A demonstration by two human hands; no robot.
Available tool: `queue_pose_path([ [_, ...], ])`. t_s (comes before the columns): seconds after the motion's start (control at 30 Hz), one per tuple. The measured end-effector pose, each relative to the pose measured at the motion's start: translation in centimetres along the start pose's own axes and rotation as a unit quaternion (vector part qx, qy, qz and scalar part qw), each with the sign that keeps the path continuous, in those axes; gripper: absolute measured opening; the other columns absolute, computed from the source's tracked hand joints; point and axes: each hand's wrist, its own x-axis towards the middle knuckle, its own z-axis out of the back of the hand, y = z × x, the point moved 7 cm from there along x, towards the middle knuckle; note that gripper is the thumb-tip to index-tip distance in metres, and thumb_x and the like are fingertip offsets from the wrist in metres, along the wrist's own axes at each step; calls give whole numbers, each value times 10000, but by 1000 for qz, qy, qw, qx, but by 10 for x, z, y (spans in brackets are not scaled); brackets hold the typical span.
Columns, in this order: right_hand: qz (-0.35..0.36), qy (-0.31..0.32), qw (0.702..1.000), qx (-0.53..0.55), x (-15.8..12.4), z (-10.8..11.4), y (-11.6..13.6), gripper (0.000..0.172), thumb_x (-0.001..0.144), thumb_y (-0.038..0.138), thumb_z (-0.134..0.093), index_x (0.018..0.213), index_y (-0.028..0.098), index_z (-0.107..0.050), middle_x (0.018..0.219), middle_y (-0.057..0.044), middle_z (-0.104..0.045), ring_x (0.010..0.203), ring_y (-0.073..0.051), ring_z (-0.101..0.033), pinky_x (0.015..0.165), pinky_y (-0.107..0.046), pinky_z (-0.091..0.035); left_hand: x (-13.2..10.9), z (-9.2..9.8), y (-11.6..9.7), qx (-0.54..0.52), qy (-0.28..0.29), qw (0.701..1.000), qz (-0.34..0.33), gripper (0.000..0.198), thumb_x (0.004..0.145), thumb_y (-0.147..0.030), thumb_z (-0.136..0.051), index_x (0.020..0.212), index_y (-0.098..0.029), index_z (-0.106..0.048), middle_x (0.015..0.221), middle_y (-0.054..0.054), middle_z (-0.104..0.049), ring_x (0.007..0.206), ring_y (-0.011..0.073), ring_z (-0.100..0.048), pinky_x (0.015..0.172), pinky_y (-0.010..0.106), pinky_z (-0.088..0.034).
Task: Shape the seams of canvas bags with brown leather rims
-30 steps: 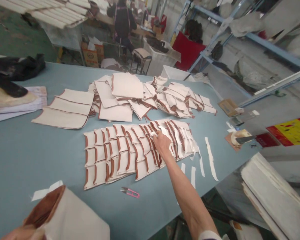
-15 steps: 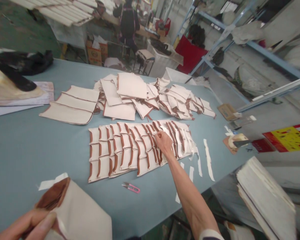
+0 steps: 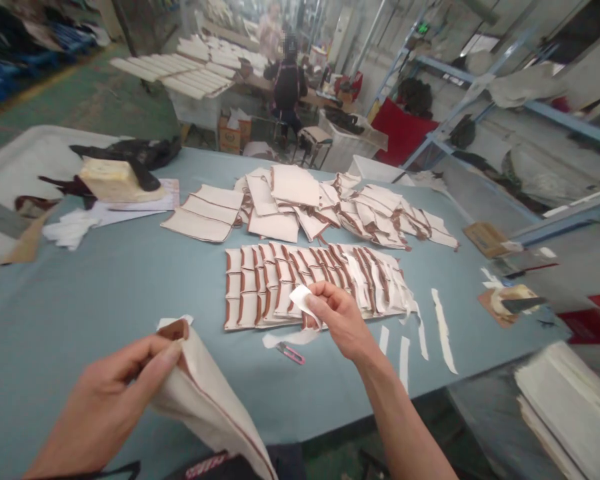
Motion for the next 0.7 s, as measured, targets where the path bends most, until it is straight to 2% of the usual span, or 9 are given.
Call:
queue_pose_path([
  [0.13, -20, 86, 993, 80, -38, -63, 31, 564, 844, 757, -814, 902, 224, -639, 566, 76, -521, 456, -90, -420, 452, -220, -352, -8, 11, -31, -93, 29, 992, -79, 500, 977, -540, -556, 680, -204, -777, 653, 6, -709, 613, 184, -592, 593, 240, -463],
  [0.23, -18, 143, 985, 89, -68, -104, 58, 533, 874, 737, -807, 913, 225, -665, 555, 82, -471, 468, -99, -422, 455, -223, -368, -18, 22, -39, -138, 36, 986, -88, 469, 993, -494, -551, 701, -202, -773, 646, 6, -701, 596, 175, -573, 584, 240, -464],
  [0.33, -23, 166, 981, 97, -94, -135, 73, 481, 920, 713, -760, 936, 244, -654, 570, 73, -494, 451, -103, -403, 432, -232, -353, -31, 32, -39, -167, 28, 982, -82, 445, 982, -480, -569, 677, -197, -726, 646, 0, -675, 582, 158, -532, 565, 233, -442],
  [0.4, -10, 154, 985, 76, -104, -149, 75, 401, 964, 646, -720, 932, 252, -654, 599, 54, -540, 460, -111, -414, 431, -241, -335, -38, 34, -38, -185, 32, 979, -82, 440, 981, -473, -559, 682, -191, -716, 633, -4, -644, 569, 151, -514, 539, 232, -416],
  [0.5, 55, 86, 994, -29, -108, -157, 72, 289, 977, 513, -689, 855, 256, -643, 583, 39, -557, 491, -130, -451, 463, -256, -313, -48, 36, -39, -195, 17, 976, -93, 442, 980, -458, -543, 654, -186, -669, 617, -13, -582, 564, 140, -495, 520, 232, -382],
  [0.6, 87, 24, 990, -108, -107, -161, 65, 283, 970, 491, -666, 811, 263, -614, 540, 43, -534, 495, -149, -484, 488, -271, -313, -56, 35, -36, -186, 8, 979, -86, 461, 979, -464, -534, 613, -190, -593, 613, -13, -534, 572, 139, -469, 518, 241, -368],
  [0.7, 80, 3, 988, -131, -107, -165, 59, 306, 963, 514, -639, 789, 267, -592, 531, 43, -534, 482, -154, -493, 489, -276, -308, -61, 35, -29, -181, 11, 981, -70, 458, 971, -478, -527, 632, -183, -610, 647, 8, -568, 610, 156, -502, 540, 250, -389],
])
